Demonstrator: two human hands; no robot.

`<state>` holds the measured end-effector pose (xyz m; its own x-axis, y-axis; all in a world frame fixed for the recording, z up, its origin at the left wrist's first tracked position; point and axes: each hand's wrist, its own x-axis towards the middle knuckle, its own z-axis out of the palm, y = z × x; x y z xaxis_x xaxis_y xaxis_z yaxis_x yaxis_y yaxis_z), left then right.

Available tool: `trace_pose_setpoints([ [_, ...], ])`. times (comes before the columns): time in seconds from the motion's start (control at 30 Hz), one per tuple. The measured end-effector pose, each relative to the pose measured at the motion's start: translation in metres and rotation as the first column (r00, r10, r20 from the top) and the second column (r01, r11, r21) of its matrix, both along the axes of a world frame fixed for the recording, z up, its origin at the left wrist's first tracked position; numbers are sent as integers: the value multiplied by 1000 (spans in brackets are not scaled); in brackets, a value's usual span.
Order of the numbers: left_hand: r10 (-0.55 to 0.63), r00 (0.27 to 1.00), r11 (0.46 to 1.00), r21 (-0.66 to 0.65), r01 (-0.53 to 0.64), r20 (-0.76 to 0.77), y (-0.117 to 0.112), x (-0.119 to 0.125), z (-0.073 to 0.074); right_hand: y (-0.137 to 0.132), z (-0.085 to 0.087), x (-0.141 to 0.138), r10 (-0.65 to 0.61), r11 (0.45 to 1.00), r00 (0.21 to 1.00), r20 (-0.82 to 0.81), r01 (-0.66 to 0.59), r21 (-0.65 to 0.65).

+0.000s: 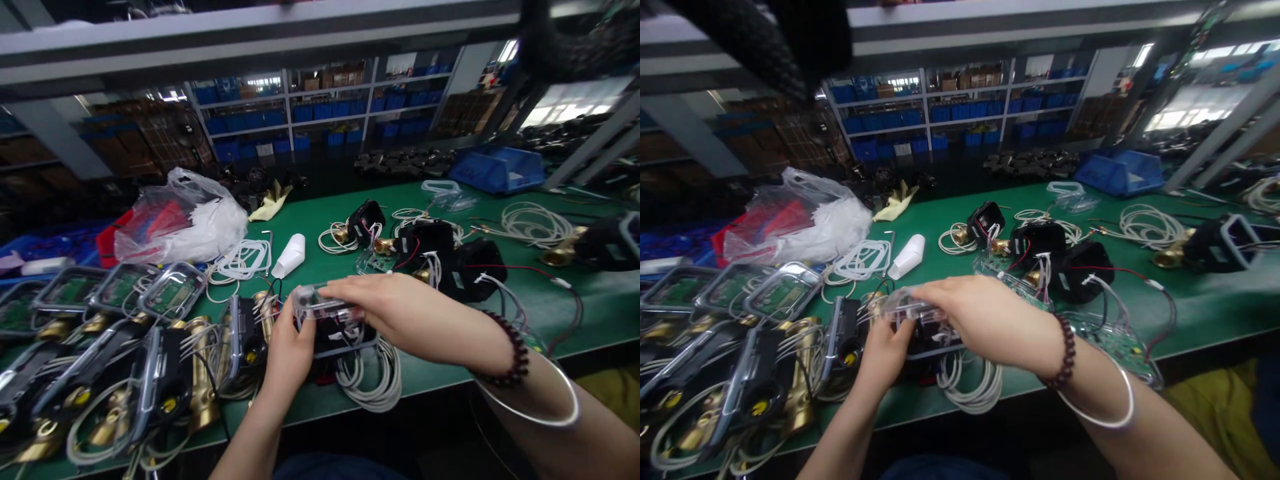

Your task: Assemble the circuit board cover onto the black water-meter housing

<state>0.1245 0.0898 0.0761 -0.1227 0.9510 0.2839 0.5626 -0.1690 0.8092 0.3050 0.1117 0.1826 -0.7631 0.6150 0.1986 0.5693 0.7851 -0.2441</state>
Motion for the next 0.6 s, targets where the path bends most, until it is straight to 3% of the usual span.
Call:
trace_pose_setpoints([
  [0.1,114,989,989,102,-105,-91,-10,2,0,15,10,-3,-25,996,999,48,29,-84],
  [0.17,231,960,927,336,-167,-158,-24,5,2,19,11,-4,-35,996,997,64,41,-85],
  [0.2,234,954,875,469,-122,-189,-31,7,4,19,11,-5,-37,996,997,68,42,-82],
  [0.27,89,943,750,644,149,-321,-41,13,9,18,10,-5,-39,996,997,73,44,-77],
  [0.33,-88,865,634,642,431,-494,-44,20,14,17,9,-5,-47,995,996,79,53,-82],
  [0.37,-123,826,604,619,503,-551,-42,22,15,17,9,-5,-54,994,995,80,60,-86],
  [0.43,-58,822,616,627,476,-567,-37,24,14,17,8,-5,-65,993,995,78,73,-94],
  [0.53,155,865,699,672,246,-478,-28,21,5,20,9,-5,-43,995,996,72,49,-92],
  [0.6,252,854,763,636,114,-456,-25,18,0,20,11,-5,-18,996,997,69,24,-90],
])
